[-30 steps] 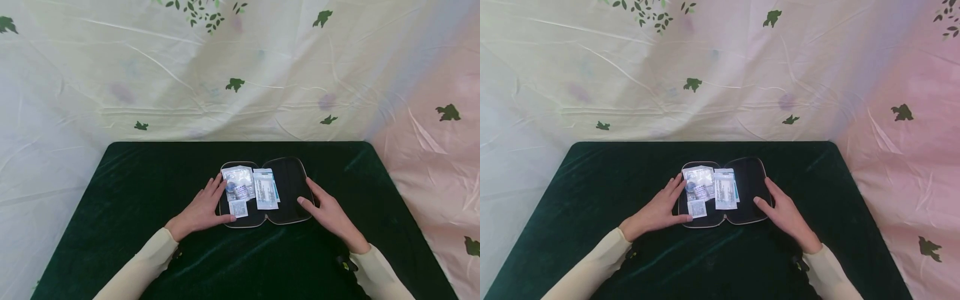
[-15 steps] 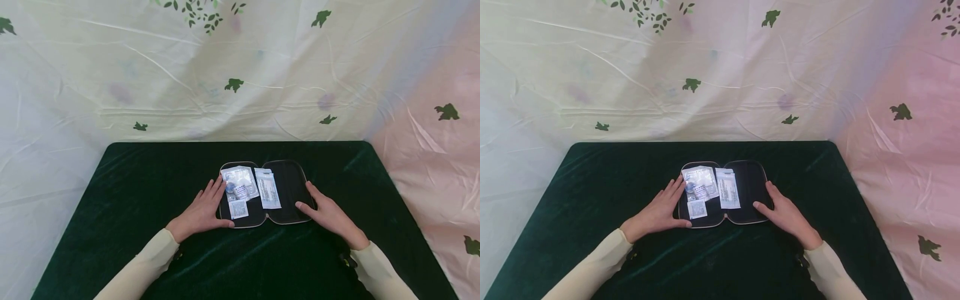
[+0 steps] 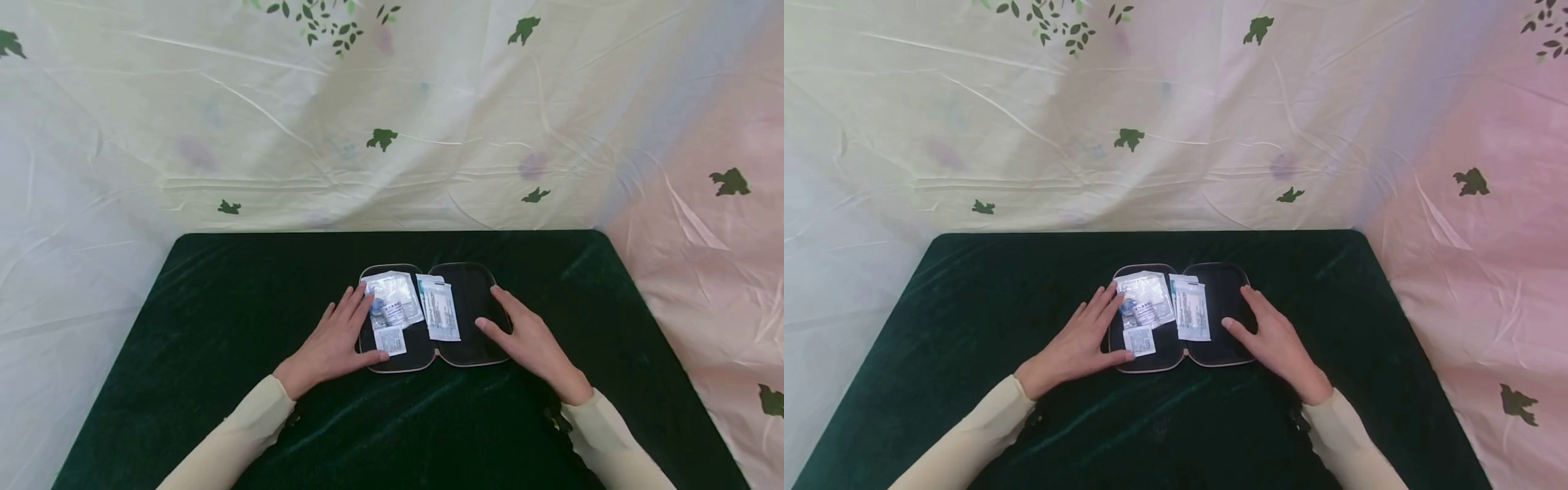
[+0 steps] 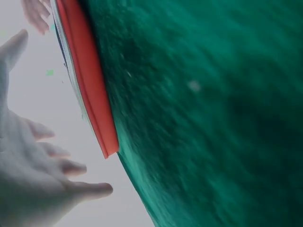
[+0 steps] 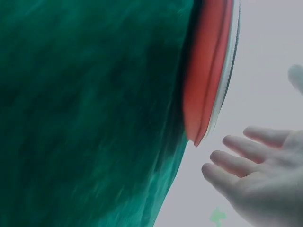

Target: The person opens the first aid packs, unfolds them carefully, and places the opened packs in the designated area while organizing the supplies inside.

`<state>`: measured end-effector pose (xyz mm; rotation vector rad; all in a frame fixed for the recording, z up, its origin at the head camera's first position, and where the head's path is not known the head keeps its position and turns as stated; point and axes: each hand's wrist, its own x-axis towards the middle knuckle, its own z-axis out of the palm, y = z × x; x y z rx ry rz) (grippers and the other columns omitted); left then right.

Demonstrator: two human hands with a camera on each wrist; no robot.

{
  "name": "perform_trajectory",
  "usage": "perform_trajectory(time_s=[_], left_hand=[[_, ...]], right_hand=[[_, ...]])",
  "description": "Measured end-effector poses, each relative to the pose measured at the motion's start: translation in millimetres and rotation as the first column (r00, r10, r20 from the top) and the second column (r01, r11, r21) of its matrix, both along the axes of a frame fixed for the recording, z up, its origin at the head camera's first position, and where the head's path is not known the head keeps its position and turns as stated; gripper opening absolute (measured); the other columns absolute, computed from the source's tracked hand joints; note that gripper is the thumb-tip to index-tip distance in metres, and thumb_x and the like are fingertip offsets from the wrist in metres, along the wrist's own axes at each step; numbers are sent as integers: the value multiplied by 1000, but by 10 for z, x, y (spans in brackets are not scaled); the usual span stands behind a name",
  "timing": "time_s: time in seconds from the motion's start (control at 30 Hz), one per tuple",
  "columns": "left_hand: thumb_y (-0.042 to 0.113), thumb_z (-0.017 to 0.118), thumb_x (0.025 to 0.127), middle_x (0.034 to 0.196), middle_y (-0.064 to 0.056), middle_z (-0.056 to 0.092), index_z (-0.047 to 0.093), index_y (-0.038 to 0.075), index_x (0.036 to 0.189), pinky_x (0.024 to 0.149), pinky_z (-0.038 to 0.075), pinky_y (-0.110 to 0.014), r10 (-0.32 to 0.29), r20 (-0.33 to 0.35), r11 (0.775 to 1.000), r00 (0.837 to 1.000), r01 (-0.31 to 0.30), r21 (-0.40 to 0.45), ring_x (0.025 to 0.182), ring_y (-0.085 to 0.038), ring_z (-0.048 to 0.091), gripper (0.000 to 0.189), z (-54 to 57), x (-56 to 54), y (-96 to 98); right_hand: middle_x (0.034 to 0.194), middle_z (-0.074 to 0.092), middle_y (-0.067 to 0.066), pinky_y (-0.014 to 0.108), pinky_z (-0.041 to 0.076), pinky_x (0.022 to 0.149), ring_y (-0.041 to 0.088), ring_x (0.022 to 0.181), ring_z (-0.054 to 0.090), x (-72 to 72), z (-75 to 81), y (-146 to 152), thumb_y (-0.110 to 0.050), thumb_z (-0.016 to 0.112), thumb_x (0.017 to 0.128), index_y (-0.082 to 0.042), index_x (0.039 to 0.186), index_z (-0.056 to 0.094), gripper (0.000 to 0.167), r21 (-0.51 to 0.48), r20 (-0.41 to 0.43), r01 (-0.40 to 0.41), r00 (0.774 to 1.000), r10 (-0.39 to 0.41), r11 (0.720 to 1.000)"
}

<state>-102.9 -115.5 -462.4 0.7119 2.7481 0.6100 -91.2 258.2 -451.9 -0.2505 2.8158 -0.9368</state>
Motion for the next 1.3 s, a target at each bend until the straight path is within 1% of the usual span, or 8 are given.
perform_trajectory(time_s=[0.13,0.27,0.4,0.53,0.73,1.0,1.13,1.3], left_hand=[[71,58,93,174,-7,10,25,13,165,122,15,-64,-50,-111,999,993,50,-5,159,-31,6,98,51,12,112],[72,48,98,173,-4,16,30,15,164,124,14,-62,-139,-177,990,974,133,-42,159,-28,8,90,84,16,251],[74,40,100,172,-1,22,35,16,162,124,11,-61,-243,-193,970,951,234,-68,160,-25,7,86,98,16,388],[75,35,100,171,1,22,36,18,162,124,9,-63,-315,-167,948,934,304,-90,160,-23,4,85,104,6,502],[79,28,99,172,-1,18,33,19,163,122,7,-66,-346,-170,934,922,323,-149,159,-26,5,89,81,-41,613],[81,26,98,172,-2,19,33,21,164,121,3,-68,-363,-157,922,919,328,-207,159,-29,8,89,47,-81,684],[81,25,97,172,-2,20,33,23,164,120,2,-71,-369,-158,915,916,329,-231,159,-31,8,89,34,-83,704],[83,23,96,173,0,18,31,26,164,119,1,-72,-377,-154,907,913,330,-260,159,-32,7,89,24,-75,725]], right_hand=[[164,33,23,66,29,116,45,149,33,-53,-12,-152,-59,59,100,-6,161,34,84,-39,-39,3,999,-5,999],[162,38,22,65,31,116,43,147,36,-115,-45,-279,-58,62,99,-6,159,37,83,-56,-43,-10,999,7,998],[159,42,21,65,32,116,43,146,39,-167,-82,-364,-58,63,99,-5,158,40,82,-51,-41,-30,999,28,998],[157,44,22,64,32,116,43,144,41,-202,-117,-410,-54,65,99,-2,156,42,80,-31,-43,-46,998,44,998],[157,45,24,64,32,116,43,144,41,-229,-148,-442,-51,66,99,0,156,41,80,-10,-27,-56,998,56,998],[157,44,25,63,34,115,42,145,41,-245,-141,-442,-47,67,100,2,155,41,79,5,-3,-84,996,84,996],[155,46,25,65,34,114,43,144,42,-262,-134,-446,-48,67,100,1,156,42,79,18,13,-79,997,79,997],[153,50,24,62,41,111,41,139,49,-286,-123,-451,-42,67,101,0,154,45,71,-35,7,-75,997,75,997]])
